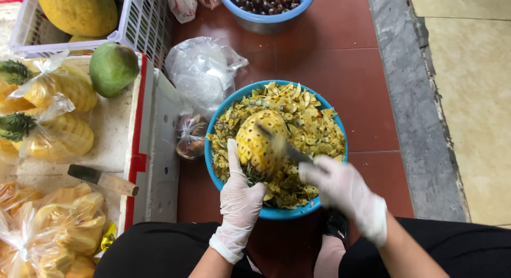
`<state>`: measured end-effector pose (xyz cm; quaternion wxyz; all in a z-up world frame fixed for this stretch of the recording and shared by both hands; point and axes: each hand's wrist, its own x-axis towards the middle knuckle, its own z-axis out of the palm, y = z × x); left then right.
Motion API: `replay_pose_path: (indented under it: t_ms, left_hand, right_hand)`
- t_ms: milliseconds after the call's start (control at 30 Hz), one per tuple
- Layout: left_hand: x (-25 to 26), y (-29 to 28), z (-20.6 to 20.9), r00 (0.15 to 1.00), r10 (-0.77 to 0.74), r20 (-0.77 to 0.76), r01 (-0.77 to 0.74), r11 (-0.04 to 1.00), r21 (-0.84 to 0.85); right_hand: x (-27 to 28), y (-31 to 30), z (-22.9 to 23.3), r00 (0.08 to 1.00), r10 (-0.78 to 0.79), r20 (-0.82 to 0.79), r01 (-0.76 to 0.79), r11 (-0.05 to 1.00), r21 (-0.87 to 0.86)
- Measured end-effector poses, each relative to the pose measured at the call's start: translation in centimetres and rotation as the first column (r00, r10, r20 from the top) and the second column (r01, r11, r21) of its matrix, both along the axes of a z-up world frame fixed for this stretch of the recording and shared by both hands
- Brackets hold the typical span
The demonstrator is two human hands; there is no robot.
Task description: Remove the eyes from a peeled pineapple using a knife in a spiral pattern
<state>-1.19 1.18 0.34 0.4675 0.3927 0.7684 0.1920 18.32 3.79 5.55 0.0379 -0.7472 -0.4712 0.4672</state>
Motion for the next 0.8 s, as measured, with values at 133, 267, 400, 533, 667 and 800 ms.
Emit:
replay_pose_path:
  t_ms: [133, 267, 400, 533, 667, 800]
  left_hand:
    - [-0.2, 0.2, -0.4, 0.999, 0.007, 0.031, -0.008, 1.0, 0.013]
    - [0.2, 0.1, 0.0, 1.0, 0.002, 0.02, -0.002, 1.0, 0.03]
    - [0.0, 0.0, -1.1, 1.0, 0.009, 0.02, -0.009, 1.0, 0.002]
    - [-0.6, 0.5, -1.0, 0.997, 0.014, -0.079, -0.014, 1.0, 0.0]
    - [-0.5, 0.0, -3.0, 0.984, -0.055, -0.172, 0.067, 0.996, 0.064]
    - [0.4, -0.3, -1.0, 0.986, -0.116, -0.119, 0.119, 0.993, 0.017]
  right_hand:
    - [2.0, -3.7, -4.9, 0.903, 0.274, 0.332, -0.263, 0.962, -0.079]
    - [1.4, -3.7, -5.3, 0.833, 0.33, 0.444, -0.365, 0.931, -0.008]
    - [-0.1, -1.8, -6.2, 0.813, 0.313, 0.492, -0.407, 0.909, 0.094]
    - [-1.1, -0.7, -6.8, 0.838, 0.331, 0.433, -0.423, 0.897, 0.132]
    - [-3.3, 1.1, -5.2, 0.874, 0.293, 0.387, -0.362, 0.925, 0.118]
    - [-2.4, 5.0, -2.5, 0.906, 0.241, 0.347, -0.276, 0.96, 0.055]
